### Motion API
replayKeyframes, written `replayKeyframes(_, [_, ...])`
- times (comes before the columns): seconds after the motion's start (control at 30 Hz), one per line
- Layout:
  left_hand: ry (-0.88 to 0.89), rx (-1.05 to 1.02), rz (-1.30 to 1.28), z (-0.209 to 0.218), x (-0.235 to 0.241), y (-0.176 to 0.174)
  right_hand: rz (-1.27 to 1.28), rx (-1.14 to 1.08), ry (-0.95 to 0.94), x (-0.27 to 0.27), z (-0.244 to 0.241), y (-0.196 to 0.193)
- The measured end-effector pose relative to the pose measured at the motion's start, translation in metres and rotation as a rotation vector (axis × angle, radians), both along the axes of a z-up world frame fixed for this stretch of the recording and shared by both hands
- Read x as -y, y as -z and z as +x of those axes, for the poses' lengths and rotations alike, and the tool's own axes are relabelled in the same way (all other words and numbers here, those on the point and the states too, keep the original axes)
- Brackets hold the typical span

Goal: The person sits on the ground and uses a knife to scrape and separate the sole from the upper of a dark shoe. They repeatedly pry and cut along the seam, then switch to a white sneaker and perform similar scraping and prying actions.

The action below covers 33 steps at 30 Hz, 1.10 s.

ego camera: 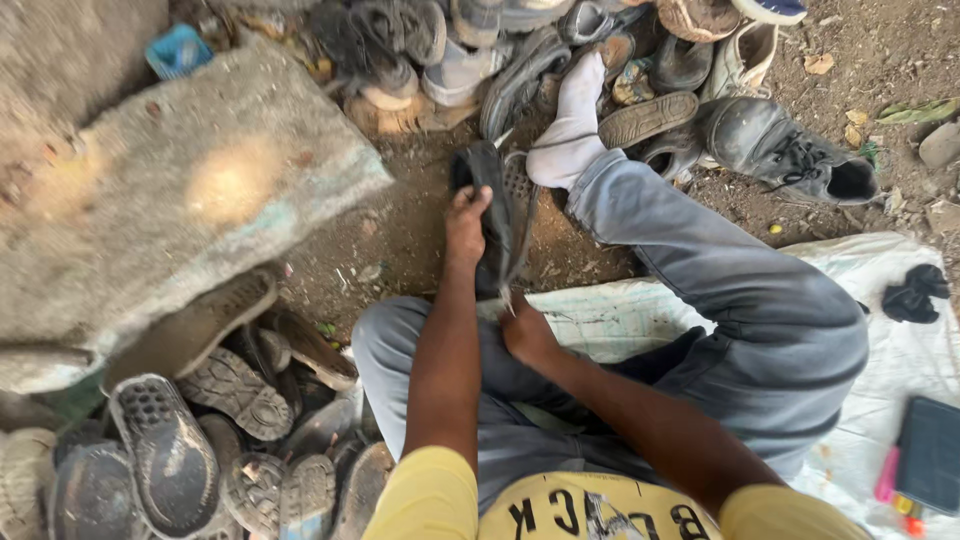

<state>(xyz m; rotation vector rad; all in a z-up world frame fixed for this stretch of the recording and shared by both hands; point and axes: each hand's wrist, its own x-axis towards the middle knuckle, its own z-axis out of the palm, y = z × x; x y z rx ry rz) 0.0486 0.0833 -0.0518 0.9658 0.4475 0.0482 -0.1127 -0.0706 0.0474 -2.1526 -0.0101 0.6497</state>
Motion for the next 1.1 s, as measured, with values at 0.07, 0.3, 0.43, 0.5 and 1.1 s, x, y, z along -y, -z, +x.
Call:
replayKeyframes(0.07, [0.027, 0.031, 0.572, -0.004, 0.007, -0.048, 0.036, 0.015, 0.031, 0.008, -0.020, -0.012])
replayKeyframes(0.3, [1.278, -0.417, 1.584, -0.071, 0.039, -0.151, 0.053, -0.352, 0.052, 0.022, -0.013, -0.015])
replayKeyframes(0.43, [1.143, -0.145, 1.675, -0.079, 0.038, -0.094, 0.135, -0.403, 0.158, 0.026, -0.019, -0.001])
replayKeyframes(0.5, [1.039, -0.073, 1.632, -0.075, 0.048, -0.079, 0.208, -0.381, 0.213, 0.033, -0.022, 0.004])
replayKeyframes(1.1, [0.570, 0.251, 1.399, -0.089, 0.075, -0.036, -0.027, 0.096, 0.202, 0.070, 0.004, 0.064])
